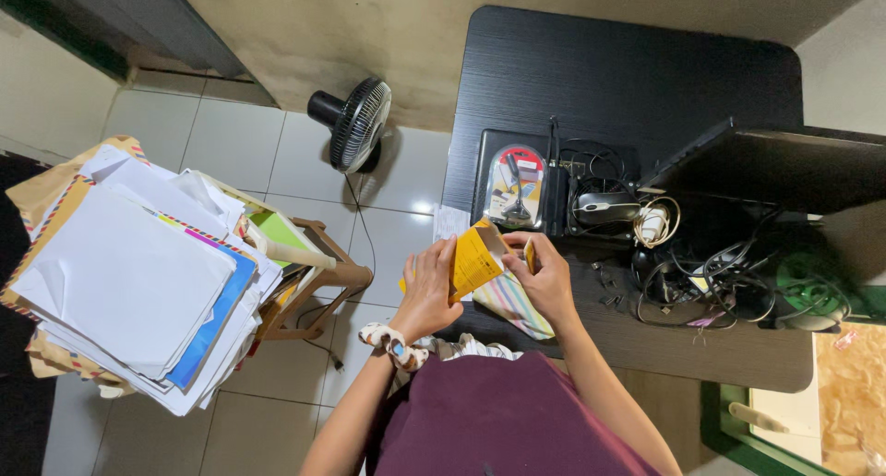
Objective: The person organizes a cluttered workspace by picking up various electronic accessories and cables from the floor and placing them on a desk. They then gather a stack of papers and envelopes, sort through them, and place them into a large envelope on the desk.
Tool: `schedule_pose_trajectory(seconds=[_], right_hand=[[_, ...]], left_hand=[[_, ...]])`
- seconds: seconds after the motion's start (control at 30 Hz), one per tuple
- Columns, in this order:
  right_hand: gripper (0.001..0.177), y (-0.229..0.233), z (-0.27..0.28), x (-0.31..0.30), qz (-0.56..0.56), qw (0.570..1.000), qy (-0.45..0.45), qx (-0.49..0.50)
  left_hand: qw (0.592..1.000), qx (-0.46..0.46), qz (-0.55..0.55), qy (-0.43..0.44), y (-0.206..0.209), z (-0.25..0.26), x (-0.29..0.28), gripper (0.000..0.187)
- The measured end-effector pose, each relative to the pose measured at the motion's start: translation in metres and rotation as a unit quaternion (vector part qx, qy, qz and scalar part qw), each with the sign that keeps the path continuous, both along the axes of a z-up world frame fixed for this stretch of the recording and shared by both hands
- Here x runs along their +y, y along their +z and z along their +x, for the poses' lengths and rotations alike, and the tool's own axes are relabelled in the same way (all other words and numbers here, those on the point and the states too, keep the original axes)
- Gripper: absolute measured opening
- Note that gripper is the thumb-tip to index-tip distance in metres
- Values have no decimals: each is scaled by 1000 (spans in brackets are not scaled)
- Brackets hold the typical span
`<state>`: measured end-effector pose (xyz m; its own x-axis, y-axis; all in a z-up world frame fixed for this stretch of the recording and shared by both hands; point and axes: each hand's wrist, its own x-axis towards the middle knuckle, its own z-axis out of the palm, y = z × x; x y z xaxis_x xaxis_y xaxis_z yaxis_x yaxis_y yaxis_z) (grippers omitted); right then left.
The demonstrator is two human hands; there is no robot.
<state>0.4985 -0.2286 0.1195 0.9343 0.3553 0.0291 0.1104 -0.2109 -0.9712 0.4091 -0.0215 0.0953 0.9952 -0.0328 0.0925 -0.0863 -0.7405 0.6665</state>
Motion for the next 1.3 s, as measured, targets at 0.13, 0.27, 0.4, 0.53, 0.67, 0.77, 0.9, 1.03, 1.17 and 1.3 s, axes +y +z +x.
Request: schedule_pose_trajectory(seconds=[0.13, 0.27, 0.4, 0.53, 0.67, 0.77, 0.9, 1.03, 1.17, 1.3], right_hand=[[44, 12, -9, 7, -94, 994, -52, 4], [34, 17, -13, 15, -113, 990, -78, 45], [33, 17, -14, 15, -168, 984, -44, 47], [35, 15, -14, 11, -153, 987, -34, 29], [32, 2, -22, 7, -130, 991, -22, 26], [26, -8, -25, 6, -178, 978, -36, 101], [15, -14, -20, 8, 21, 994, -14, 108], [15, -12, -19, 10, -13, 992, -20, 123], [16, -10, -26, 18, -95, 993, -52, 56], [16, -7, -35, 23, -162, 985, -45, 39]], left_hand=[[999, -19, -34, 11, 5, 2, 2, 114], [997, 52, -54, -1, 11, 8, 3, 123], [996, -21, -83, -13, 12, 15, 0, 124], [992, -41, -119, -14, 6, 13, -8, 104], [991, 26, -124, -44, -9, 9, -3, 88], [990, 29, -119, -65, -20, 10, 0, 85], [987, -2, -134, -89, -32, 7, 4, 89], [982, 8, -166, -84, -40, 1, 6, 91], [979, 1, -189, -80, -45, -3, 8, 90], [977, 26, -196, -85, -45, -5, 9, 89]])
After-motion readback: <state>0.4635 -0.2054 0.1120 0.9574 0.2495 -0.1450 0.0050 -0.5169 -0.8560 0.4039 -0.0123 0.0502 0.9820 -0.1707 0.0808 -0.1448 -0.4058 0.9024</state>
